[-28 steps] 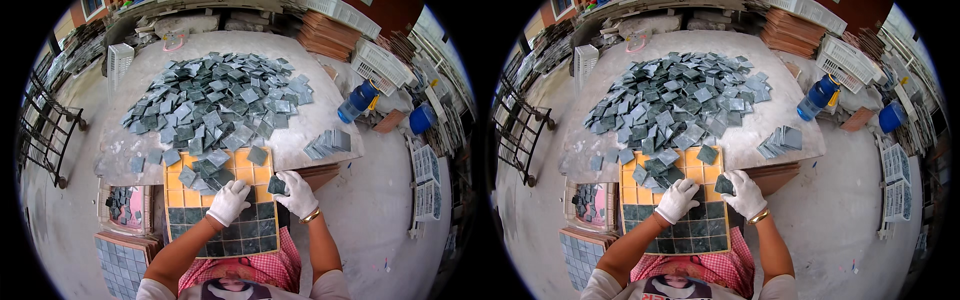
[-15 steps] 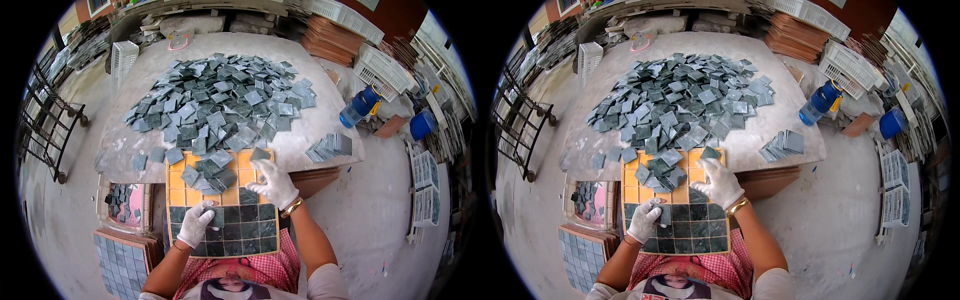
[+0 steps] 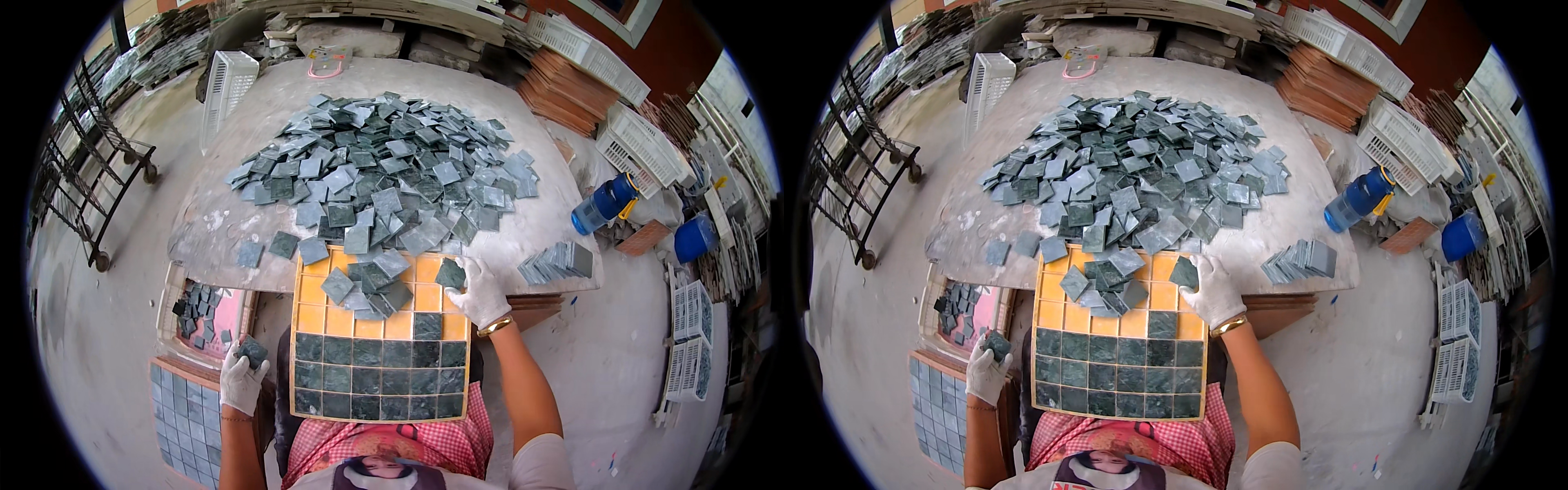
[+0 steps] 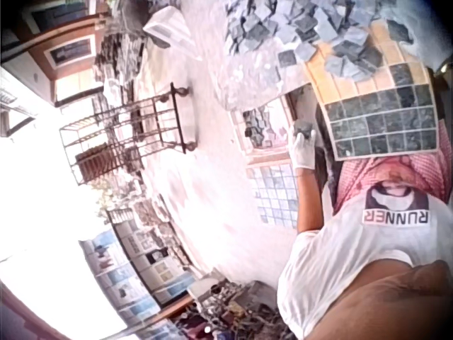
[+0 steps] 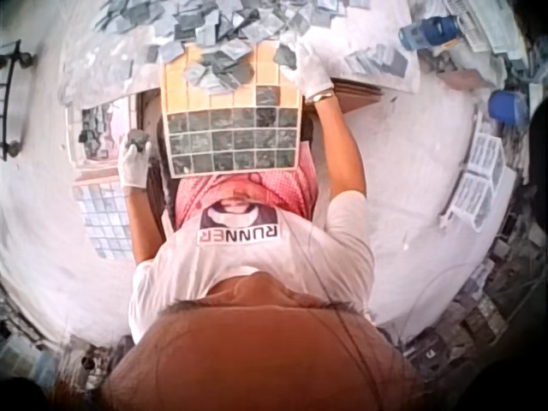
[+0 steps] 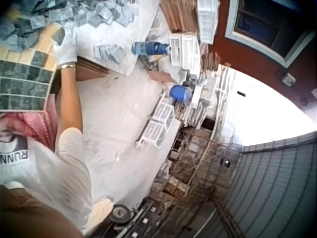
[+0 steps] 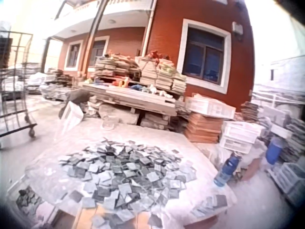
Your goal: The person places small square tiles into a grid frame on a table, arranging them one by one to fill the grid. They occasionally flip the frame to check alignment and continue placing tiles until the grid is full.
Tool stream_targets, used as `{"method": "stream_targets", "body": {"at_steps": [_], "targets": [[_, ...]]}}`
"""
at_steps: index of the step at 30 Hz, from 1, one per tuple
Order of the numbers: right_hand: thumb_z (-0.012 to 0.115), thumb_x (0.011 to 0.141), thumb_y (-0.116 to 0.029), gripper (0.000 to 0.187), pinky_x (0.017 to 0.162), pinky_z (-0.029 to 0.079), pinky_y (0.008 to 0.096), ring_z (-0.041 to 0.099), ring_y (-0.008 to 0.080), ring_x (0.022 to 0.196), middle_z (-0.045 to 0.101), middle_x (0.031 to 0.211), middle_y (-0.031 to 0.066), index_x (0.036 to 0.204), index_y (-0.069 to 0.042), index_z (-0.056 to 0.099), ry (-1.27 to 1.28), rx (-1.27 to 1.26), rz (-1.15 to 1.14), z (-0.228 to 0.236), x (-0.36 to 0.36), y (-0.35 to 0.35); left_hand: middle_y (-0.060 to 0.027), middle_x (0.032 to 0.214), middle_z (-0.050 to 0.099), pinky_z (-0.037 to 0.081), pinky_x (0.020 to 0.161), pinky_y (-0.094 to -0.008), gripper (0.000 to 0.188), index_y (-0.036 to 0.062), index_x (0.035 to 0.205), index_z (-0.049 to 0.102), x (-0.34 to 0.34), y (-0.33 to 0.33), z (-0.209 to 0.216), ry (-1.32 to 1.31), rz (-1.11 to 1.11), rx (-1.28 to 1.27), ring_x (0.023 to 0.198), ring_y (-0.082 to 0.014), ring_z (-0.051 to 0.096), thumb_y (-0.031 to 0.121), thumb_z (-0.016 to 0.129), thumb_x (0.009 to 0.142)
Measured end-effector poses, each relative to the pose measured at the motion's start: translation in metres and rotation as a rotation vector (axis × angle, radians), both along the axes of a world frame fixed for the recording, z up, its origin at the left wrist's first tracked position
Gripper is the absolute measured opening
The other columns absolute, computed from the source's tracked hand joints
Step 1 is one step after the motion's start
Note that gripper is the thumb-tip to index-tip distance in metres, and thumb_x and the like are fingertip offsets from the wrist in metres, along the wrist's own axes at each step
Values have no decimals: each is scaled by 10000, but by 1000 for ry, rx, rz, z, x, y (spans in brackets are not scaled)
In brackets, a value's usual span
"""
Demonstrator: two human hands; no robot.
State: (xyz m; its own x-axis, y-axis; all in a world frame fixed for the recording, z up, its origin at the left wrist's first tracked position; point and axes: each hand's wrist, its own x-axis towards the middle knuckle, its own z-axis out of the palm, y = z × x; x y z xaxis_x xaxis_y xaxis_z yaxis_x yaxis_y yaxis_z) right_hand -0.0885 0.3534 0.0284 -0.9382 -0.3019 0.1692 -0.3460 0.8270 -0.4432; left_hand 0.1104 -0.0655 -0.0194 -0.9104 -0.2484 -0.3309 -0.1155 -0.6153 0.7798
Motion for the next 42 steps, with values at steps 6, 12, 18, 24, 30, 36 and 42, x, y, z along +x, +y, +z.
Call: {"method": "stream_targets", "body": {"at_steps": [6,12,18,24,30,36,42], "targets": [[744,692,-174,575,873,486,394,558,316,1054,519,1181,134,1204,-57,509,-24,109,145,4,36,27,-55,1154,512,500,849,-361,420,67,1310,413,4,-12,-12,-53,120,16,1040,-176,534,81,455,892],[725,711,-147,513,799,514,341,613,248,851,534,1115,149,1168,-22,527,-321,50,152,13,54,32,-67,1147,524,487,864,-384,393,70,1301,411,10,-27,-32,-51,160,98,1049,-191,532,73,435,909],[628,885,-299,541,648,516,267,608,146,742,614,1032,139,1238,78,464,-1116,-1542,131,-22,61,58,-66,1097,539,490,854,-380,363,81,1274,430,13,-26,-32,-80,183,94,1016,-182,547,78,445,911],[692,820,-151,504,617,498,261,607,137,741,627,1001,130,1223,66,482,-750,-1025,-53,-13,66,48,-64,1108,561,492,851,-364,342,89,1256,462,15,-31,-42,-13,111,-56,996,-172,567,77,454,914],[772,665,-118,547,691,518,310,586,176,695,527,1130,110,1167,-39,568,-291,-86,72,2,61,33,-25,1083,605,486,870,-352,361,113,1240,499,21,-34,-42,-42,155,100,997,-155,585,98,520,880],[735,701,-131,388,772,506,374,613,271,864,564,1063,111,1062,-44,621,-187,-2,-45,-14,72,18,-49,1082,603,463,901,-389,314,83,1205,505,24,-39,-52,-40,168,155,1014,-180,577,98,494,892],[740,697,-106,466,687,532,322,622,212,749,562,1144,113,1124,-21,575,-124,-80,-80,-4,80,9,-122,1064,577,464,945,-436,173,-16,1067,503,5,-131,-107,-54,424,234,1022,-271,567,64,444,925]]}}
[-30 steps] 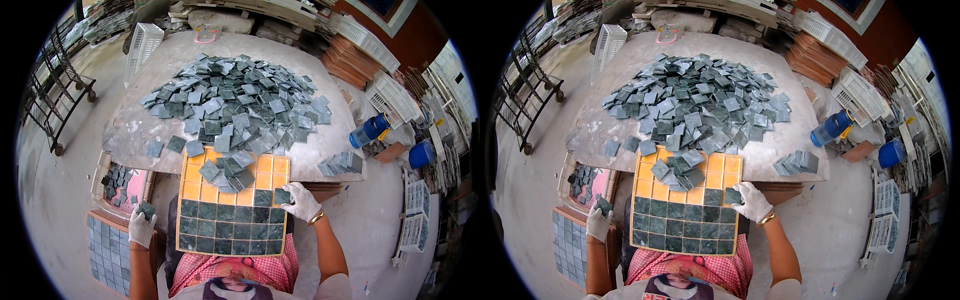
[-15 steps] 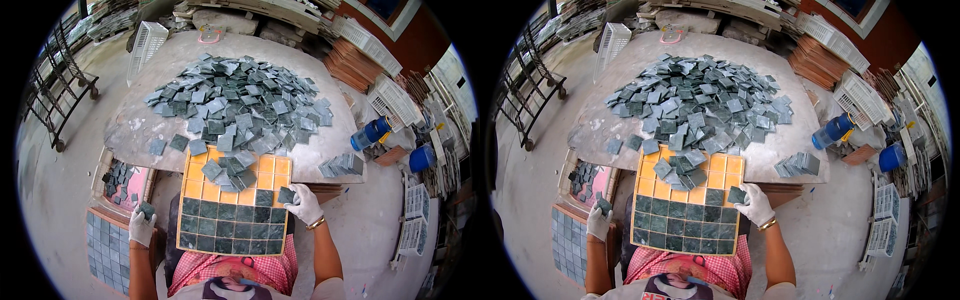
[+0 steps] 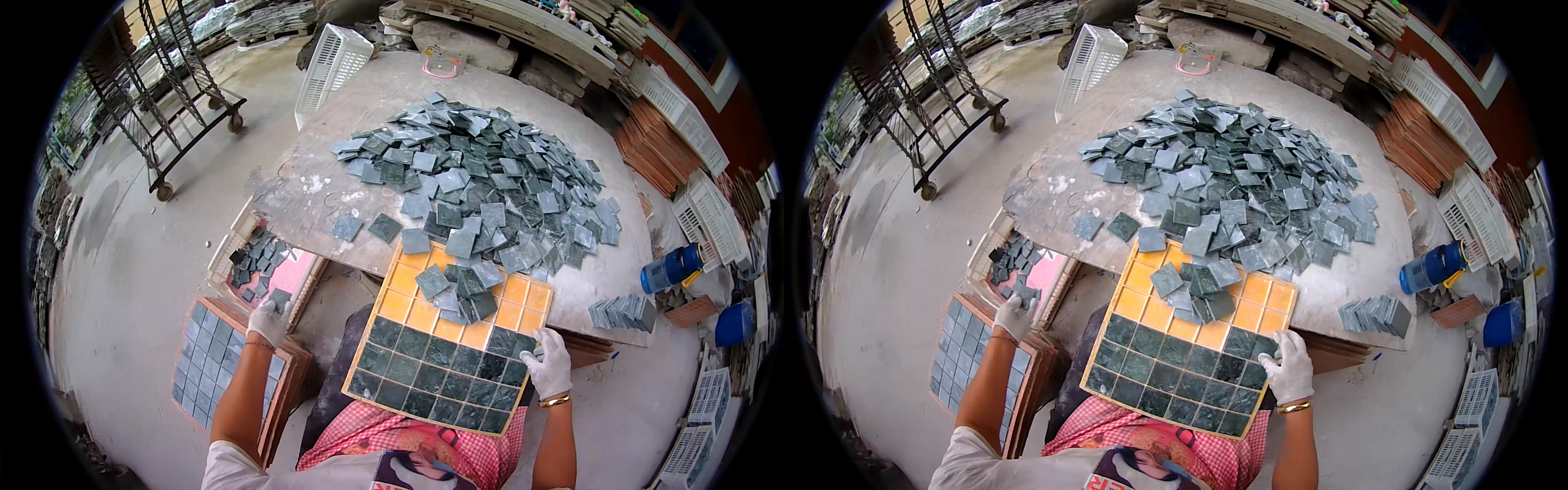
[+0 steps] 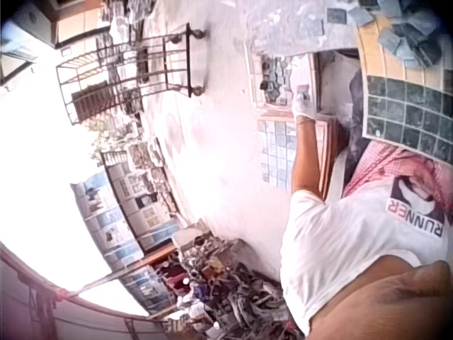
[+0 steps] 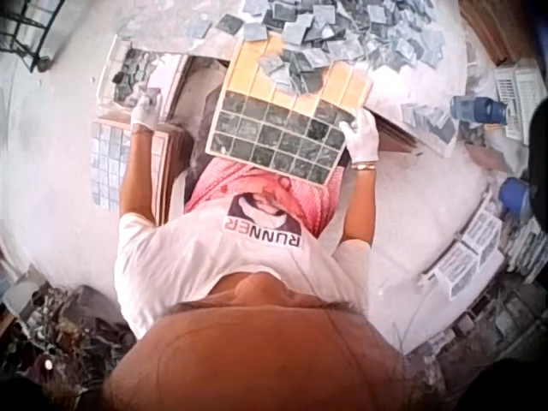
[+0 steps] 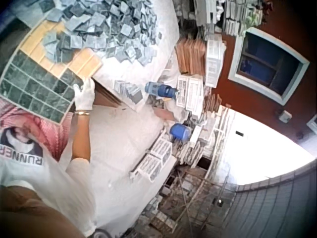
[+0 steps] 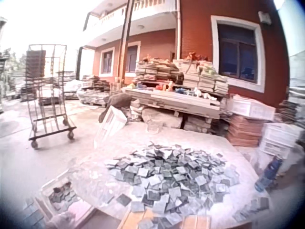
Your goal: The person places small square tiles into a grid frame on a table, arranging them one by one to fill the grid. They occasionally flip the frame to check alignment and continue placing tiles until the grid is full.
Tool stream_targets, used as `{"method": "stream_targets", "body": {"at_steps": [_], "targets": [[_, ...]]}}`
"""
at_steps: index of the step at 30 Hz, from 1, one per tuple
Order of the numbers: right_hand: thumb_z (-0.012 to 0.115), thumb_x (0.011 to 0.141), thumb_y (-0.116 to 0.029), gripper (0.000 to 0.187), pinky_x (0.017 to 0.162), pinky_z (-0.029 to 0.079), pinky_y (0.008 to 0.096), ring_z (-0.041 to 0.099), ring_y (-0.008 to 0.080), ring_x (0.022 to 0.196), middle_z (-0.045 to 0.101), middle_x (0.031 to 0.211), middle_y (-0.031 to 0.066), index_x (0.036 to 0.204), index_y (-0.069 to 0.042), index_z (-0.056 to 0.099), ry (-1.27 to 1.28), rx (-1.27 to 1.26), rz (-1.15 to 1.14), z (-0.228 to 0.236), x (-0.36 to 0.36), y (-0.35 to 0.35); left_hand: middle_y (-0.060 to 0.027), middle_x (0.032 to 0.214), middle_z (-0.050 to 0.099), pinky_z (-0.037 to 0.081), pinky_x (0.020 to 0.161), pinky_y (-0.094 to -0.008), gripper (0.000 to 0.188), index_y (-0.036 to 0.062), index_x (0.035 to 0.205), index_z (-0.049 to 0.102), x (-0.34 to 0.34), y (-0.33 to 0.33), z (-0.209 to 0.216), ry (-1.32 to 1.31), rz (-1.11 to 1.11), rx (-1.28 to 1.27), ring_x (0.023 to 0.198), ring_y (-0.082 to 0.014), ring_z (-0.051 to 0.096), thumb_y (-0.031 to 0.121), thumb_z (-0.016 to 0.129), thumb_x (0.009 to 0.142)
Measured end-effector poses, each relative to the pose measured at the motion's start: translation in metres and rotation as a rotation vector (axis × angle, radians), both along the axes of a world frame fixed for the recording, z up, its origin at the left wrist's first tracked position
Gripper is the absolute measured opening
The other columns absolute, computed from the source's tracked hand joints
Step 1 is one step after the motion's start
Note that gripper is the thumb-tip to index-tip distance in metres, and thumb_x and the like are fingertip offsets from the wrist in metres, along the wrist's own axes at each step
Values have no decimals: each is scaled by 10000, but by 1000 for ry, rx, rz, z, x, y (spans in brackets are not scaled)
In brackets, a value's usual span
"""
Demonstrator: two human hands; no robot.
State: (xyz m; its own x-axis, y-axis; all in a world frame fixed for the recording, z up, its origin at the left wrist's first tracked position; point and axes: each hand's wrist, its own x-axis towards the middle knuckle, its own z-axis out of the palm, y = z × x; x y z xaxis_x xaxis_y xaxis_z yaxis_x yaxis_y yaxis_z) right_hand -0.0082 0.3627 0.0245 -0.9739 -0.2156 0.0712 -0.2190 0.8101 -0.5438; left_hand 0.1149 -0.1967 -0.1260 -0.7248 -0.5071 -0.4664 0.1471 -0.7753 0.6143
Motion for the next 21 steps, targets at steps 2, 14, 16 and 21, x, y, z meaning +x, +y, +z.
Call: {"method": "stream_targets", "body": {"at_steps": [2,14,16,21], "targets": [[727,717,-102,423,685,534,325,632,211,781,565,1148,120,1106,-19,584,-69,-106,-63,3,-3,-1,-176,1171,527,468,977,-444,260,-50,1072,474,-38,-46,35,17,192,-129,1105,-315,527,172,492,937],[760,703,-345,673,818,498,417,597,344,969,580,1096,193,1222,-16,486,-154,34,92,-4,-61,-92,-105,1114,614,457,887,-304,390,-21,1195,530,-134,209,164,202,-586,-1498,1007,-200,595,83,631,832],[758,689,-301,633,842,487,418,586,362,986,578,1072,216,1191,-10,505,-210,78,125,7,-67,-92,-146,1131,595,448,907,-373,505,16,1196,540,-147,259,178,321,-596,-1852,1057,-305,556,200,699,754],[735,687,-290,546,854,491,406,591,355,994,570,1102,217,1124,-25,543,-202,227,244,20,-67,-84,-98,975,560,446,839,-433,511,64,1069,540,-170,312,161,17,-708,-2155,958,-295,546,298,758,670]]}}
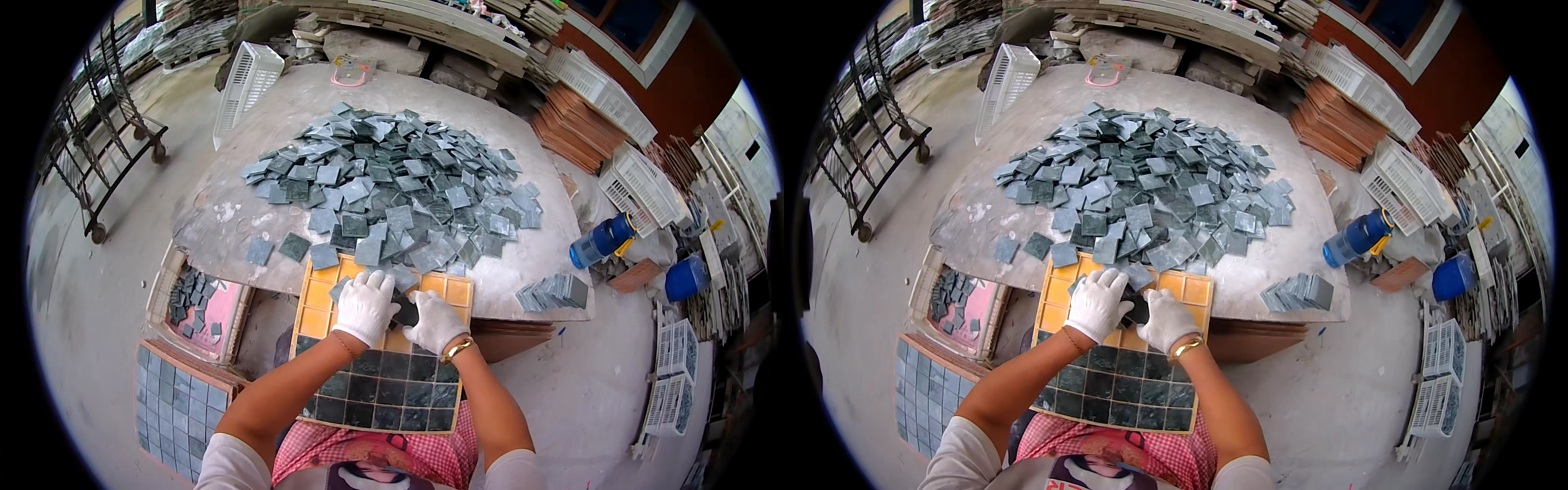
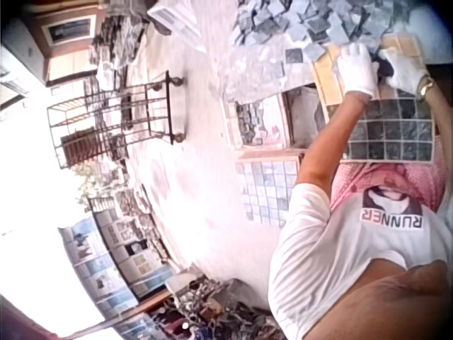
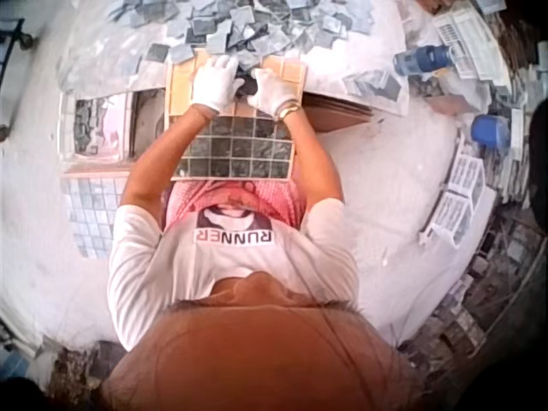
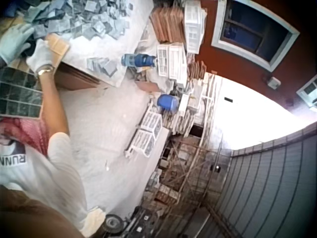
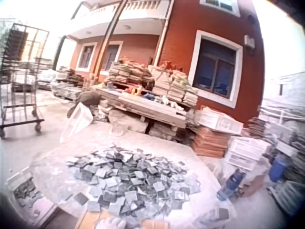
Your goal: The person places small square tiles into a grid frame on a table, arranging them one by one to fill the grid. They occasionally flip the frame to check alignment and continue placing tiles until the grid is full.
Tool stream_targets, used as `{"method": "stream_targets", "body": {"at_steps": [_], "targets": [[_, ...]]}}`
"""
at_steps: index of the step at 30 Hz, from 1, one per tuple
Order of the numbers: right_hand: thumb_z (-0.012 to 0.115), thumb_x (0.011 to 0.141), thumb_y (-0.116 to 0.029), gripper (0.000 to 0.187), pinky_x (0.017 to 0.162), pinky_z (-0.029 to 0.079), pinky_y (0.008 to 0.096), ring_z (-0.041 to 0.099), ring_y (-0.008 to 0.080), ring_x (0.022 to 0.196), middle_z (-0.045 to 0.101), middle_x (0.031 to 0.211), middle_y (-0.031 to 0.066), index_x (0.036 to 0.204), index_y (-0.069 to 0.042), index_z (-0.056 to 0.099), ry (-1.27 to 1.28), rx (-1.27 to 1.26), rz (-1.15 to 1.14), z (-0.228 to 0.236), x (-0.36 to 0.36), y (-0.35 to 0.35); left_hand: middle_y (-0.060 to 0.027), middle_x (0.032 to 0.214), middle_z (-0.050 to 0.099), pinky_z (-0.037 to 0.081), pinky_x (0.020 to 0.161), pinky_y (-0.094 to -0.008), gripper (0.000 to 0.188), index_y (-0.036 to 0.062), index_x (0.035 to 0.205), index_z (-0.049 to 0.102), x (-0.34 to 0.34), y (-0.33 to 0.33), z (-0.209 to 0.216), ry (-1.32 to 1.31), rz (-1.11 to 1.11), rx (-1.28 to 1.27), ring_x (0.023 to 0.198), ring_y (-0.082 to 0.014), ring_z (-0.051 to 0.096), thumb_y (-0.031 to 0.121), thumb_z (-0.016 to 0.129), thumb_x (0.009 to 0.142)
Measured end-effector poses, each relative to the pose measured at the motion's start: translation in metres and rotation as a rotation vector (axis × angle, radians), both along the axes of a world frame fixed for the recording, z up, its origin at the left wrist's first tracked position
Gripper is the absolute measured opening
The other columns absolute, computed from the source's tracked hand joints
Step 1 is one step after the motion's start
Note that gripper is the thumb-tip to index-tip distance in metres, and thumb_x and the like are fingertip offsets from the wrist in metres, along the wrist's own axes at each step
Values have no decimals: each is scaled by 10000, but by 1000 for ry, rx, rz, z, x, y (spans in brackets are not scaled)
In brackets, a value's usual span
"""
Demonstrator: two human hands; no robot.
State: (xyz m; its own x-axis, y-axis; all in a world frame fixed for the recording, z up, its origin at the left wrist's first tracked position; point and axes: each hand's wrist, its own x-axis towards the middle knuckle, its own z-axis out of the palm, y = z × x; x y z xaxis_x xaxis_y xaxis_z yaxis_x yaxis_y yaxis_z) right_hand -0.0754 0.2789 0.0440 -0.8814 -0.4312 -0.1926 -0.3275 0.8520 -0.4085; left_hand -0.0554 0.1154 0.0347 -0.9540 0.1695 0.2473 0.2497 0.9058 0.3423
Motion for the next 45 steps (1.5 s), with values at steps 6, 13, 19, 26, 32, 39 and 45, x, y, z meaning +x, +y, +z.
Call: {"method": "stream_targets", "body": {"at_steps": [6,13,19,26,32,39,45], "targets": [[742,689,-285,556,815,511,411,596,318,982,538,1099,163,1146,-60,520,143,148,-5,11,-5,53,-121,1053,567,468,793,-431,534,86,1132,544,-11,-13,-3,-68,-96,29,976,-349,537,244,754,667],[746,697,-286,597,770,527,401,613,322,931,539,1088,133,1179,-72,468,103,-9,109,0,24,51,-128,1051,579,450,855,-415,540,63,1105,561,-1,-37,3,4,-184,183,996,-331,534,188,772,624],[718,741,-231,496,772,524,404,622,289,936,545,1097,116,1173,-87,522,15,9,136,-2,51,15,-114,1097,563,443,869,-402,620,83,1157,522,24,-54,-8,64,-87,245,1011,-323,525,150,780,598],[716,740,-195,357,773,523,385,617,276,937,560,1060,90,1070,-109,613,142,-196,85,-34,67,6,-125,1108,540,434,874,-419,728,87,1253,470,49,-80,-20,-5,-47,236,1044,-333,502,177,802,611],[763,686,-325,612,848,492,377,578,290,1005,526,1170,104,1215,-122,533,215,-51,-91,-7,55,-10,-127,1096,541,435,877,-421,717,79,1241,484,68,-87,-22,-24,-105,234,1033,-332,512,159,796,600],[797,534,-470,849,933,420,410,437,295,1105,436,1288,97,1303,-280,494,555,-79,242,-35,10,-38,-122,1107,531,441,888,-404,733,93,1275,472,55,-80,-22,82,-159,175,1023,-326,517,161,773,610],[761,684,-355,586,837,468,392,552,287,927,587,1050,96,1194,-143,564,604,-180,31,-28,-37,-32,-131,1132,503,420,920,-414,792,85,1342,399,13,-81,-28,226,-86,274,1080,-335,473,139,762,640]]}}
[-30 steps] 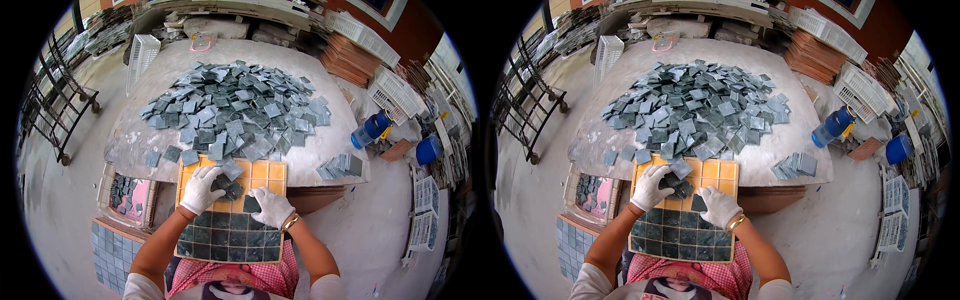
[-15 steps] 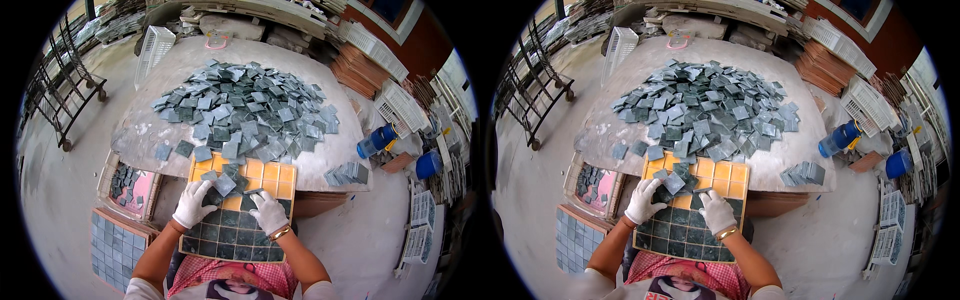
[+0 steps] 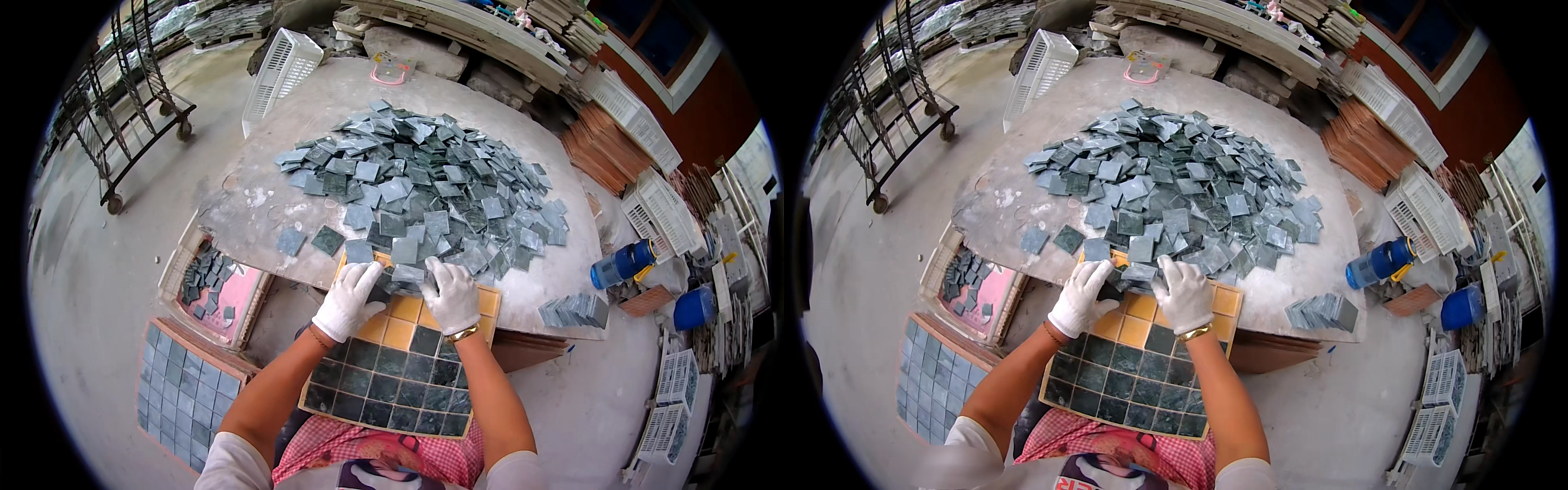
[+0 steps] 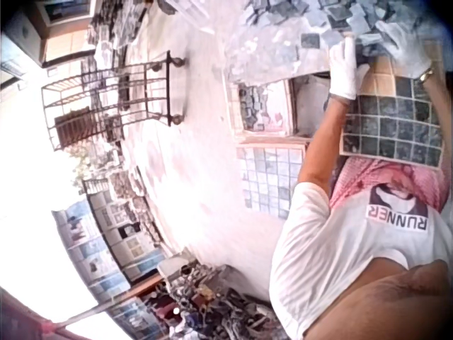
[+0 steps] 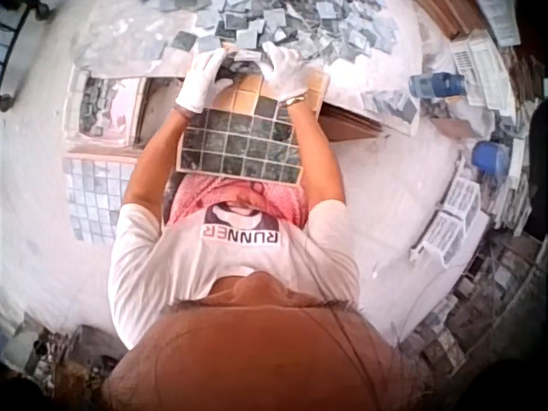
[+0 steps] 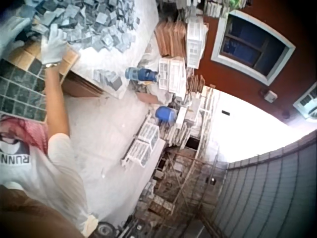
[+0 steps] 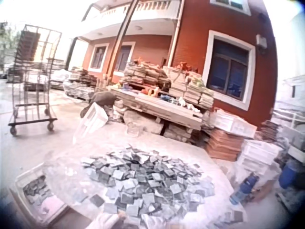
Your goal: The person places small square tiles into a grid frame on a table, arranging them one by one to fill the grid. They occasionally flip the frame to check alignment and continue placing tiles until the grid is full.
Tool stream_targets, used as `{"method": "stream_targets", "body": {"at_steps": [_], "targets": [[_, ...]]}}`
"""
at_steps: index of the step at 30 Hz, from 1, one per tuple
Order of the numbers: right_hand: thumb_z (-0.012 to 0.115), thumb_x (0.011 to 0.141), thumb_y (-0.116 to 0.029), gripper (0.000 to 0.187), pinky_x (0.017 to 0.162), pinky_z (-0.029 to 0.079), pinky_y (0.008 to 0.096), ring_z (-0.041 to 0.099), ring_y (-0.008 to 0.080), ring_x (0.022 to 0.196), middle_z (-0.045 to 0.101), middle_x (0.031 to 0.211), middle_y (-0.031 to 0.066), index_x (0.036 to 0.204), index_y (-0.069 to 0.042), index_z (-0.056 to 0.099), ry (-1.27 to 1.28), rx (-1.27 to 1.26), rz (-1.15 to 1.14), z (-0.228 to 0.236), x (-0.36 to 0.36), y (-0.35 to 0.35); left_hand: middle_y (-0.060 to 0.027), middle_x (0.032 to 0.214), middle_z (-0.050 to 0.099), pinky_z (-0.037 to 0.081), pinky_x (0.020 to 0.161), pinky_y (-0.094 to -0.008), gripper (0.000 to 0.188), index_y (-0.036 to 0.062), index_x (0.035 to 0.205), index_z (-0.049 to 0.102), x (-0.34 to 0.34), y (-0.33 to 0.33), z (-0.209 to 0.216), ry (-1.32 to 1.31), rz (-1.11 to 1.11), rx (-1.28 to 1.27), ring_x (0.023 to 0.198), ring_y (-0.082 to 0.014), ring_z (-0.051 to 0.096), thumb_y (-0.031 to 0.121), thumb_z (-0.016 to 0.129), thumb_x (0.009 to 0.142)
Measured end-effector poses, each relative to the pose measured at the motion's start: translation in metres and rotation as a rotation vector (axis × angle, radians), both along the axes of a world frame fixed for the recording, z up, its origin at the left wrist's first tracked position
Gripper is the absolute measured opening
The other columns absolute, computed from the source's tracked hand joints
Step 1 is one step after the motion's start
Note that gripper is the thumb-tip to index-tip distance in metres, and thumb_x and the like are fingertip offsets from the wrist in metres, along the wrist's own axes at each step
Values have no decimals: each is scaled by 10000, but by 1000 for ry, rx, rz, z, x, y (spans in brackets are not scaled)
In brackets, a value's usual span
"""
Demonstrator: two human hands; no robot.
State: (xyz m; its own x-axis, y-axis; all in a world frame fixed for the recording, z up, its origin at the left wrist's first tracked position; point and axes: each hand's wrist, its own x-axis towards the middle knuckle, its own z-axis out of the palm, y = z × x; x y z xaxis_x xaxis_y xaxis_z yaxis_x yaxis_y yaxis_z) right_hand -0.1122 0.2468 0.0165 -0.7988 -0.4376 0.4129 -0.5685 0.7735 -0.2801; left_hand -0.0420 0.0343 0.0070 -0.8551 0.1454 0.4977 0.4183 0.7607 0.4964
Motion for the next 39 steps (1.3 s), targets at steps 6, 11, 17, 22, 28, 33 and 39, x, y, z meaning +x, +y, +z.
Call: {"method": "stream_targets", "body": {"at_steps": [6,11,17,22,28,33,39], "targets": [[723,748,-282,470,832,473,399,579,306,977,604,1037,103,1146,-83,571,242,-87,-225,34,-14,17,-122,1108,543,435,893,-409,806,67,1332,405,13,-11,14,-65,21,68,1033,-319,509,123,779,620],[750,710,-315,537,833,492,378,594,270,983,578,1110,85,1166,-97,569,-258,175,227,26,29,7,-121,1084,555,453,866,-410,713,65,1240,488,54,-16,-7,-160,4,43,1017,-330,519,127,791,599],[720,754,-299,466,787,511,361,622,262,914,583,1048,73,1157,-112,579,-218,235,217,8,42,-5,-130,1130,524,434,899,-418,689,73,1261,474,58,-15,-7,-221,-50,50,1059,-338,495,148,769,643],[620,837,-200,342,803,498,364,638,289,888,653,991,114,1151,-70,585,-352,-55,148,10,40,-3,-139,1141,521,431,909,-417,702,56,1255,475,49,-13,-13,-141,-126,-11,1060,-342,498,159,776,629],[613,829,-172,276,821,479,371,610,304,949,648,1001,134,1070,-37,626,-544,-90,212,5,43,-3,-126,1158,523,440,900,-405,676,53,1228,489,41,-20,-8,-119,-155,-29,1073,-329,502,170,776,628],[629,824,-214,272,776,487,378,601,293,888,590,981,111,1054,-68,637,-457,28,164,-3,60,-7,-114,1091,532,445,887,-400,530,53,1089,543,40,-27,-9,-159,-141,-59,1034,-328,505,197,770,632],[644,823,-259,364,755,499,381,614,295,885,593,1027,103,1135,-78,600,-426,57,121,9,80,-9,-103,1044,539,461,858,-381,486,76,1100,531,39,-26,-4,-127,-204,-89,997,-309,528,176,732,668]]}}
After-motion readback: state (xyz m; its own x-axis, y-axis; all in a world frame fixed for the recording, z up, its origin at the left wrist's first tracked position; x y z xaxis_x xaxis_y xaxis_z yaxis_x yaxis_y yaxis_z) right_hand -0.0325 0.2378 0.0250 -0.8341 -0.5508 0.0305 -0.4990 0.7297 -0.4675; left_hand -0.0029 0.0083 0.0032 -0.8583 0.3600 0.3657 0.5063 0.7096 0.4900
